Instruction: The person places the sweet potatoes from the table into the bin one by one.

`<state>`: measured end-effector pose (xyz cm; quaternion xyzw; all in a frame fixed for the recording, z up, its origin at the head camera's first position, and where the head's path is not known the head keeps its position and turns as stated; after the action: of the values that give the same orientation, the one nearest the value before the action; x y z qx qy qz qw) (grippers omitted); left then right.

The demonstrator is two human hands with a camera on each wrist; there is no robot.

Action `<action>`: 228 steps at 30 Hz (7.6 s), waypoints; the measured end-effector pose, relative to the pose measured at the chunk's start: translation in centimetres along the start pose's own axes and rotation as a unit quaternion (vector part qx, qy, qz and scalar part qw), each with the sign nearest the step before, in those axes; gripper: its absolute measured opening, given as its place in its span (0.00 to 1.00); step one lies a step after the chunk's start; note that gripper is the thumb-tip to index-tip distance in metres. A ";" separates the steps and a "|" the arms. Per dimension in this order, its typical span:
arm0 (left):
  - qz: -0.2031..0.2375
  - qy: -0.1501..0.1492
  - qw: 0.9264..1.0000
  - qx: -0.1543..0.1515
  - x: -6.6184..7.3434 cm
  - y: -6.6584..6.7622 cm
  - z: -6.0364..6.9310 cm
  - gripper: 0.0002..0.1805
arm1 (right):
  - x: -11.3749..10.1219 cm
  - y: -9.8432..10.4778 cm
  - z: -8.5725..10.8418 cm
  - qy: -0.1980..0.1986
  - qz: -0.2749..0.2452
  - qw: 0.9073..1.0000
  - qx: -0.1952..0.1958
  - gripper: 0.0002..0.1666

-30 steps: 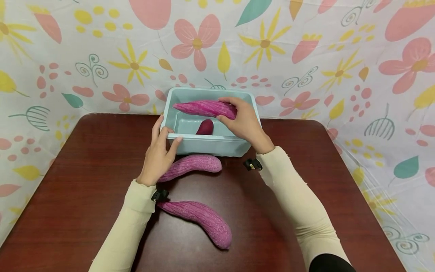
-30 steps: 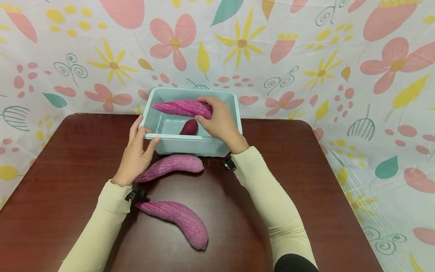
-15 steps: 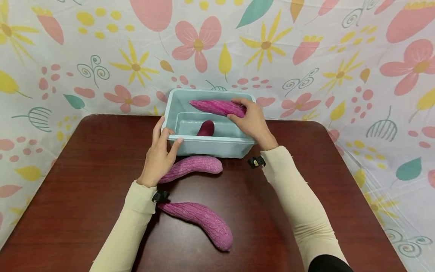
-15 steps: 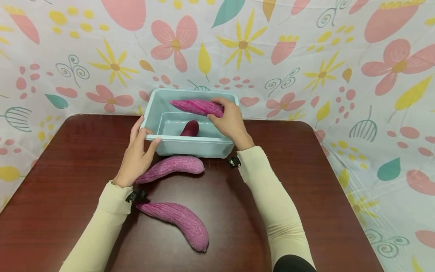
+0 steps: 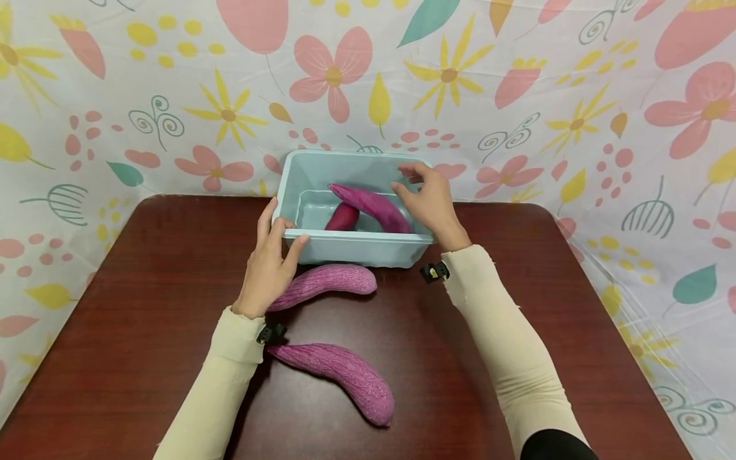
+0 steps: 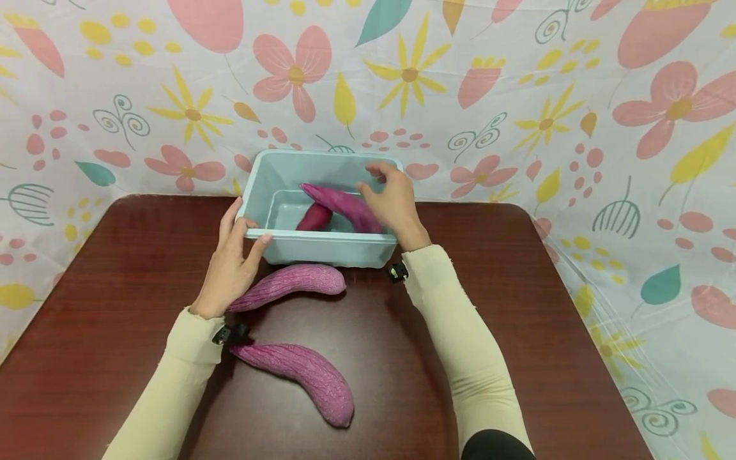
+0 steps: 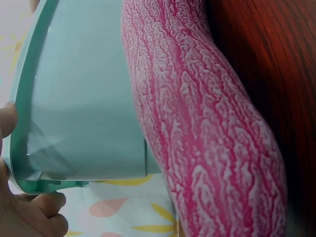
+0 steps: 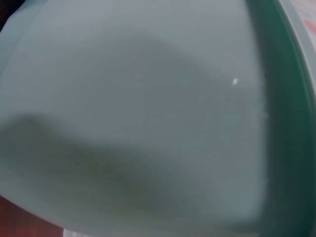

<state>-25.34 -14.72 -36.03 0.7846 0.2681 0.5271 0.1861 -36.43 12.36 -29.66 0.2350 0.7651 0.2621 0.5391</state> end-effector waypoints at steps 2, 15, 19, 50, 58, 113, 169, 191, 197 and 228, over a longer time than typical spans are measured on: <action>0.000 -0.003 1.000 0.001 0.1 0.0 0.0 0.18 | 0.1 0.1 0.1 -0.003 0.001 1.000 0.000 0.23; 0.000 -0.010 1.000 0.001 0.2 0.1 0.0 0.18 | -1.1 0.2 1.7 0.021 -0.003 1.000 -0.004 0.24; 0.002 -0.007 1.000 -0.002 0.1 0.0 0.0 0.18 | -2.0 0.3 2.7 0.042 0.002 0.999 -0.003 0.24; 0.006 -0.005 1.000 -0.005 0.1 0.0 0.0 0.20 | -4.7 -0.2 12.7 0.114 -0.045 0.991 0.061 0.21; 0.009 -0.006 1.000 -0.001 0.1 -0.1 0.1 0.19 | -4.2 -2.1 13.7 0.115 -0.056 0.992 0.020 0.23; 0.013 -0.004 1.000 -0.010 0.0 0.1 0.1 0.20 | -5.5 -12.1 23.6 0.109 -0.017 0.974 -0.197 0.29; 0.026 0.001 1.000 0.004 -0.2 0.3 0.4 0.20 | -5.3 -6.0 18.8 0.097 0.015 0.989 -0.113 0.26; 0.010 -0.010 1.000 -0.001 0.3 0.1 -0.1 0.21 | -7.3 -2.6 16.5 0.128 0.010 0.990 -0.056 0.26; 0.012 -0.008 1.000 -0.002 0.2 0.0 0.0 0.20 | -8.1 -2.4 15.5 0.140 0.012 0.988 -0.057 0.26; 0.023 -0.010 1.000 -0.004 0.3 0.1 0.0 0.20 | -10.4 -1.8 7.9 0.107 -0.024 0.993 -0.044 0.25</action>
<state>-25.22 -14.56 -35.77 0.7950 0.2463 0.5243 0.1798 -25.85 5.50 -25.73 0.1634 0.8117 0.3060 0.4699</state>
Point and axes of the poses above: each hand's wrist, its own z-axis away from the middle knuckle, its own y-axis out of the back of the hand, x = y × z, the point moved 10 cm from there along -z, towards the middle knuckle, and after that the axes turned 1 degree about z, right-handed, at the moved point
